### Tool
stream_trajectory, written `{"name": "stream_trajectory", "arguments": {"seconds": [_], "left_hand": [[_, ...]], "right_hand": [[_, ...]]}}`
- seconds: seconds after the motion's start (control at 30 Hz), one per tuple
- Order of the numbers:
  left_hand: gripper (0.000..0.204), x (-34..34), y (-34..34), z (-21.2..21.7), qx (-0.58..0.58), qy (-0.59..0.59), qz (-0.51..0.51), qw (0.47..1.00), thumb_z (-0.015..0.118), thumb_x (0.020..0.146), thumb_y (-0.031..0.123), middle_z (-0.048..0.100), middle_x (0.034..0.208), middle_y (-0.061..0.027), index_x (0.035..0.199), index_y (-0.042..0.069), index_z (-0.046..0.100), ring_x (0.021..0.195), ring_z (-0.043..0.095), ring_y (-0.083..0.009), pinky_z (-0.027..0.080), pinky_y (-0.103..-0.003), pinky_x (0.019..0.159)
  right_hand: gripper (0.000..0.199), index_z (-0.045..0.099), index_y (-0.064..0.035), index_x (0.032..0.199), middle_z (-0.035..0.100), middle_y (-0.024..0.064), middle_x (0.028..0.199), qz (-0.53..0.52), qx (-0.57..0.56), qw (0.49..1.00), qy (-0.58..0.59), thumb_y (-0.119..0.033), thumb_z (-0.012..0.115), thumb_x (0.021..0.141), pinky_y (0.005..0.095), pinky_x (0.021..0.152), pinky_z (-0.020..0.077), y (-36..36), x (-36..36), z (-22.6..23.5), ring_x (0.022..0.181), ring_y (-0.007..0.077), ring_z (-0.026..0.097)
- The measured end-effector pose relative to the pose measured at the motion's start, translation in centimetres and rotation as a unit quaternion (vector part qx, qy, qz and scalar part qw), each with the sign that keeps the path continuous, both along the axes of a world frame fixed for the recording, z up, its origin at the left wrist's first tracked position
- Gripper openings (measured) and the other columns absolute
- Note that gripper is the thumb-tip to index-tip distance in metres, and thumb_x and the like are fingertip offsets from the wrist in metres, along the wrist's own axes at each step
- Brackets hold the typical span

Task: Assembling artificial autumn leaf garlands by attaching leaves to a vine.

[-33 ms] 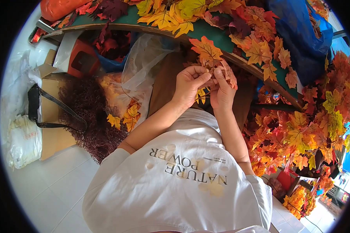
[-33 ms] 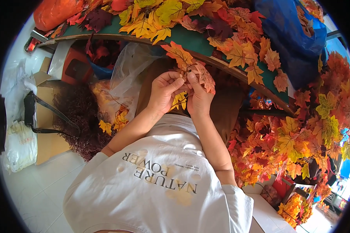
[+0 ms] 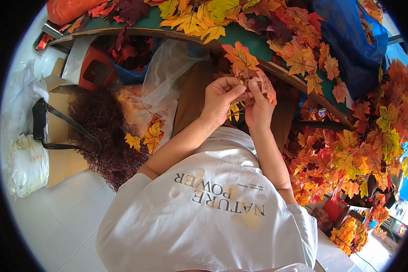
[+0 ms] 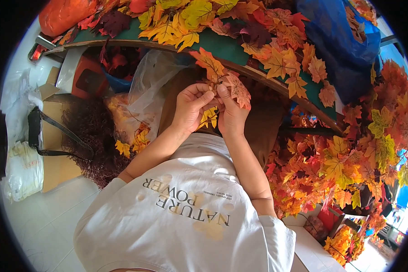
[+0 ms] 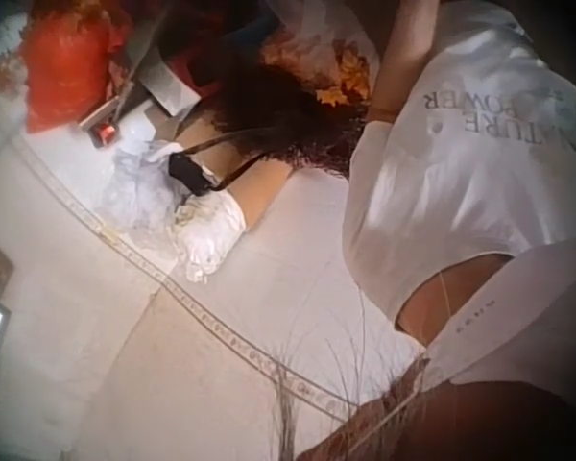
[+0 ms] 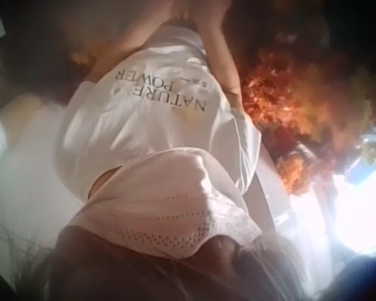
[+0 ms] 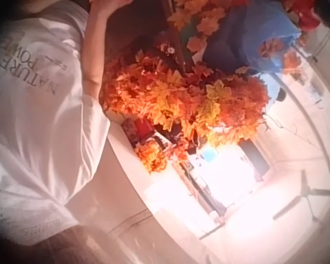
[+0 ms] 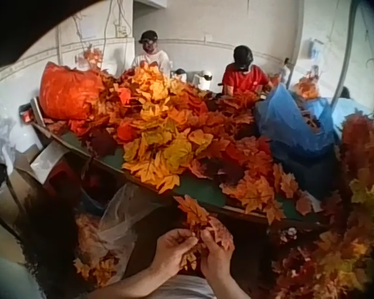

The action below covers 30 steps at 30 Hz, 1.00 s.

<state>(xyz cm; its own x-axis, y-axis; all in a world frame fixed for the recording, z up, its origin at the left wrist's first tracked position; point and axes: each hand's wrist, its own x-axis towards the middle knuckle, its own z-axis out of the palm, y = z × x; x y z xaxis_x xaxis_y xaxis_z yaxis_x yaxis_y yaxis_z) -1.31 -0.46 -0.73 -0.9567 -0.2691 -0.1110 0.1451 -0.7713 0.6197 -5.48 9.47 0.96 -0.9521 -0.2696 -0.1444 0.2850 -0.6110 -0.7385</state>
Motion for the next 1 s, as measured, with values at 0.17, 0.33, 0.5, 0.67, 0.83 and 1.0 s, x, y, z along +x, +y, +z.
{"name": "stream_trajectory", "arguments": {"seconds": [0.17, 0.33, 0.5, 0.67, 0.83, 1.0], "left_hand": [[0.008, 0.0, -0.3, -0.3, -0.022, -0.001, 0.016, 1.0, 0.063, 0.083, -0.001, 0.064, 0.083, -0.0095, 0.089, -0.002, 0.058, 0.072, 0.067, -0.0196, 0.058, -0.03, 0.068], [0.008, -0.1, -0.7, -0.8, -0.03, -0.024, 0.01, 0.999, 0.063, 0.083, 0.0, 0.065, 0.084, -0.0099, 0.09, -0.001, 0.058, 0.071, 0.067, -0.0201, 0.058, -0.03, 0.067], [0.008, -0.3, -1.1, 0.3, -0.024, -0.016, -0.002, 1.0, 0.063, 0.085, 0.003, 0.065, 0.087, -0.0117, 0.09, 0.001, 0.058, 0.076, 0.067, -0.0201, 0.058, -0.029, 0.069], [0.013, -0.9, -1.3, -0.1, 0.091, -0.01, 0.063, 0.994, 0.063, 0.086, 0.008, 0.064, 0.095, -0.0141, 0.092, 0.002, 0.054, 0.088, 0.065, -0.0195, 0.056, -0.026, 0.076], [0.017, -0.7, -0.1, -1.1, 0.056, -0.047, 0.078, 0.994, 0.064, 0.084, 0.004, 0.062, 0.092, -0.011, 0.096, 0.002, 0.052, 0.089, 0.065, -0.0191, 0.056, -0.026, 0.077], [0.013, -0.2, 0.9, -2.6, 0.033, -0.136, 0.06, 0.988, 0.066, 0.082, 0.002, 0.061, 0.084, -0.0063, 0.092, -0.001, 0.058, 0.073, 0.061, -0.0131, 0.054, -0.023, 0.065]], "right_hand": [[0.017, 0.06, -0.0016, 0.099, 0.063, 0.0034, 0.094, 0.022, 0.074, 0.994, 0.073, -0.003, 0.065, 0.083, 0.025, 0.071, 0.0504, 0.0, -0.1, -1.5, 0.082, 0.0113, 0.06], [0.013, 0.059, 0.0001, 0.1, 0.062, 0.0045, 0.095, 0.049, 0.2, 0.966, 0.155, -0.007, 0.059, 0.089, 0.0246, 0.074, 0.051, 0.3, -0.3, -1.5, 0.084, 0.012, 0.061], [0.025, 0.056, -0.0013, 0.112, 0.061, 0.0042, 0.097, 0.015, 0.103, 0.99, 0.099, -0.019, 0.05, 0.096, 0.0245, 0.077, 0.0501, 0.8, 1.6, -1.4, 0.085, 0.0121, 0.06], [0.028, 0.054, 0.0028, 0.116, 0.061, 0.0059, 0.093, 0.15, 0.268, 0.934, 0.18, -0.016, 0.05, 0.095, 0.024, 0.068, 0.0523, 1.0, 3.1, -3.1, 0.076, 0.0107, 0.061], [0.016, 0.059, 0.0036, 0.1, 0.064, 0.0118, 0.081, 0.065, 0.426, 0.853, 0.294, -0.007, 0.055, 0.089, 0.0266, 0.059, 0.0491, 1.9, 2.0, -2.9, 0.072, 0.0172, 0.064], [0.024, 0.06, -0.0005, 0.103, 0.059, 0.0118, 0.073, -0.042, 0.607, 0.571, 0.551, -0.001, 0.06, 0.079, 0.0296, 0.055, 0.0504, 2.7, 2.0, -3.1, 0.062, 0.0219, 0.061]]}}
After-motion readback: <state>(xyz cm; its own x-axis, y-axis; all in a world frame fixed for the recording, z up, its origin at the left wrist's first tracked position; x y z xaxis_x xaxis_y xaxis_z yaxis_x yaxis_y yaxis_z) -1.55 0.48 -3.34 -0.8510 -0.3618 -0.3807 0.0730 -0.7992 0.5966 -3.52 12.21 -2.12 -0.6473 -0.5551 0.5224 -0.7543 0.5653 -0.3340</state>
